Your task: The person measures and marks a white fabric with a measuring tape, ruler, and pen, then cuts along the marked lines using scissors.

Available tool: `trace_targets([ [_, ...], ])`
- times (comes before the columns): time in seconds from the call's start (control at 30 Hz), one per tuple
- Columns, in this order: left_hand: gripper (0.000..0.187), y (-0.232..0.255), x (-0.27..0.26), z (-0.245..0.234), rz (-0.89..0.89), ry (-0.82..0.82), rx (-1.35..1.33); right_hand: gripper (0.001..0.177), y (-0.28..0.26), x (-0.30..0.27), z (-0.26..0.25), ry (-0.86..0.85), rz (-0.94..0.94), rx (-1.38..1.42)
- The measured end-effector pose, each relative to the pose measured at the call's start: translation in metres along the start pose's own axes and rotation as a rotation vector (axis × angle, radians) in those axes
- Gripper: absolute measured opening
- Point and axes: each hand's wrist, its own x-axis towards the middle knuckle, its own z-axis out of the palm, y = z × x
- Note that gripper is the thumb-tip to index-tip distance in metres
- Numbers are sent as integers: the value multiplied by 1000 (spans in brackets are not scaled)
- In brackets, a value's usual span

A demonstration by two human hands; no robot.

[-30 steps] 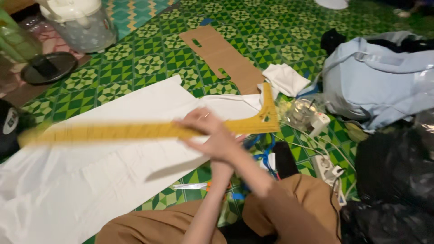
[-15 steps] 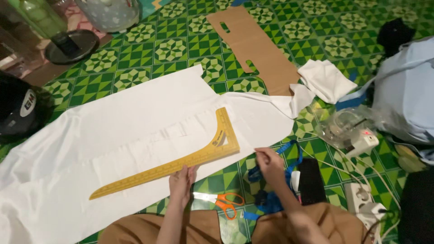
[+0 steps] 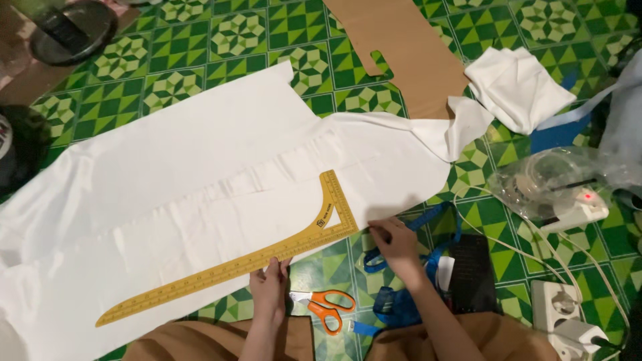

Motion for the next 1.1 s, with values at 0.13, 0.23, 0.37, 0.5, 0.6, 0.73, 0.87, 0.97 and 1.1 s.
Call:
trace_targets([
  [0.13,28,-4,-8,5,5,-34,8,18,-1,1,3,-48,82,57],
  [0.23,25,-1,-15,13,-16,14,-14,18,2,4,7,-26,-36,26],
  [0.37,25,15,-34,18,-105,11,-26,18,3,5,10,-9,-46,-60],
  [0.5,27,27,-50,21,-153,-1,-100,20,3,8,15,2,40,12],
  [0.6,28,33,-56,24,-163,-15,-65,19,4,7,19,30,67,40],
  [0.73,37,50,-69,26,-234,-47,-34,20,3,8,21,58,67,73],
  [0.87,39,69,-87,25,-327,-70,-155,19,-2,7,16,26,119,52],
  [0.97,42,83,-95,15,-238,-71,85,19,-5,8,15,11,147,15],
  [1.1,35,115,-59,-13,507,-235,1196,18,-1,6,10,73,55,2],
])
